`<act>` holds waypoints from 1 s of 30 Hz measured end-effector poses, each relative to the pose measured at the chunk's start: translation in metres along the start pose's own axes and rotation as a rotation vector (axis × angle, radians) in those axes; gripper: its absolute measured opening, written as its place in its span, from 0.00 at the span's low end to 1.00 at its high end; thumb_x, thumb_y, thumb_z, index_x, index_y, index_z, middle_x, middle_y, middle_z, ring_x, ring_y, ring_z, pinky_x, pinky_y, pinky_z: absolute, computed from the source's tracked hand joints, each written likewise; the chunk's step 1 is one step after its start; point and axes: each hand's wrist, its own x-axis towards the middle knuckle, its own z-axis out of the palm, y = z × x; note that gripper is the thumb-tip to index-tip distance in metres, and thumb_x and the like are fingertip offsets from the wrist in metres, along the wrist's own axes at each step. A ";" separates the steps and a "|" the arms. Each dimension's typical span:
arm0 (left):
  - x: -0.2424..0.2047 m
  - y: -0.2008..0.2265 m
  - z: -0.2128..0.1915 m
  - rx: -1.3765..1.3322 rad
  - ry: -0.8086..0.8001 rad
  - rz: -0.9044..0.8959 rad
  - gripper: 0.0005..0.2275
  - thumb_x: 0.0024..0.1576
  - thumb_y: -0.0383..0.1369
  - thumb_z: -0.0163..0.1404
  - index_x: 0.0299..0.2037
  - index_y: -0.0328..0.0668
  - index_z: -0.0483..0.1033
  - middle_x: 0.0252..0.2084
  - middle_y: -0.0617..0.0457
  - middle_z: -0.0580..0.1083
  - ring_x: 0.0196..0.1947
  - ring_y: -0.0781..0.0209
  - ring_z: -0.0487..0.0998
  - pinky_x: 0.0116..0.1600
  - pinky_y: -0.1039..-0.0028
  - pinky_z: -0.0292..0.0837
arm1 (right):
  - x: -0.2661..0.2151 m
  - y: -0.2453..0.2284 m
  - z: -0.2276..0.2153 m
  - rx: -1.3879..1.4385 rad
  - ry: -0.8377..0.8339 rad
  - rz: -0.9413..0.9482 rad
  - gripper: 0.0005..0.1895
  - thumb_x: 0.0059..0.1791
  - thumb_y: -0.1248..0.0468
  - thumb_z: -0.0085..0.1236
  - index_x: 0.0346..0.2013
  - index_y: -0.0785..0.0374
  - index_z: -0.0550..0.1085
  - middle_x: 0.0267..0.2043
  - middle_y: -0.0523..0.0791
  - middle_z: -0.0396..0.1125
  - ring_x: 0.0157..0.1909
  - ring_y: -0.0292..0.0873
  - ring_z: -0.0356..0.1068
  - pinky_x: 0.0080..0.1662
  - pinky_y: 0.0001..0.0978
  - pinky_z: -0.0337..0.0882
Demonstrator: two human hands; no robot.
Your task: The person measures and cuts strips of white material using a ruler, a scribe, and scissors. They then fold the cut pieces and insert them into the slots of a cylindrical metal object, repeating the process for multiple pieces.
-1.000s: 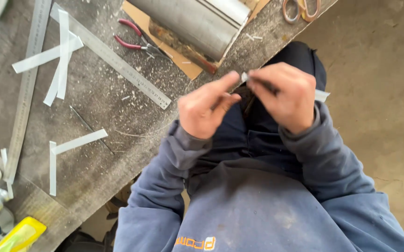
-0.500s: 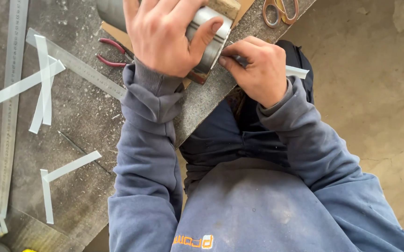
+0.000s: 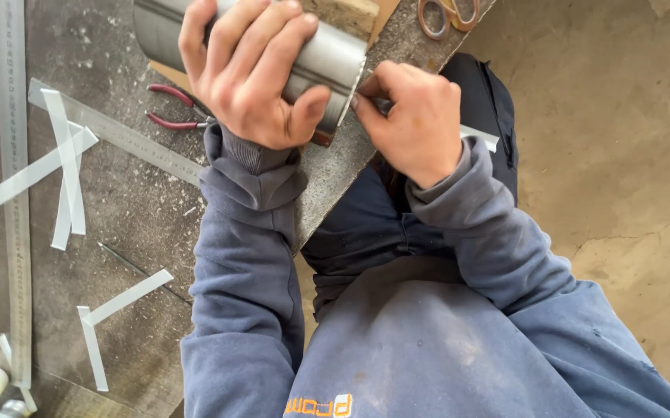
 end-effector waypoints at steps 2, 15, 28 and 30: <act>-0.006 0.000 0.004 0.002 0.016 -0.004 0.30 0.69 0.54 0.34 0.47 0.36 0.84 0.50 0.48 0.81 0.56 0.51 0.77 0.69 0.54 0.56 | -0.006 0.001 0.000 -0.021 0.018 -0.041 0.07 0.49 0.65 0.68 0.37 0.64 0.77 0.37 0.47 0.74 0.36 0.49 0.76 0.38 0.38 0.73; -0.021 -0.008 0.012 0.028 0.089 0.053 0.32 0.70 0.52 0.28 0.47 0.36 0.86 0.49 0.48 0.82 0.55 0.51 0.78 0.69 0.55 0.56 | -0.015 0.016 -0.002 -0.123 -0.032 -0.315 0.08 0.57 0.67 0.63 0.50 0.64 0.76 0.42 0.47 0.73 0.43 0.48 0.75 0.44 0.37 0.75; -0.011 -0.006 0.012 0.002 0.137 0.077 0.31 0.70 0.51 0.32 0.42 0.35 0.87 0.44 0.46 0.83 0.49 0.49 0.76 0.61 0.54 0.60 | -0.016 0.027 -0.017 -0.296 -0.124 -0.401 0.15 0.59 0.64 0.62 0.58 0.67 0.75 0.38 0.44 0.69 0.37 0.43 0.72 0.38 0.34 0.71; -0.011 -0.005 0.011 -0.018 0.121 0.065 0.30 0.71 0.50 0.31 0.43 0.35 0.86 0.44 0.46 0.82 0.50 0.49 0.75 0.61 0.53 0.59 | -0.012 0.021 -0.015 -0.270 -0.120 -0.384 0.15 0.57 0.63 0.62 0.57 0.67 0.75 0.37 0.44 0.69 0.37 0.44 0.72 0.38 0.35 0.71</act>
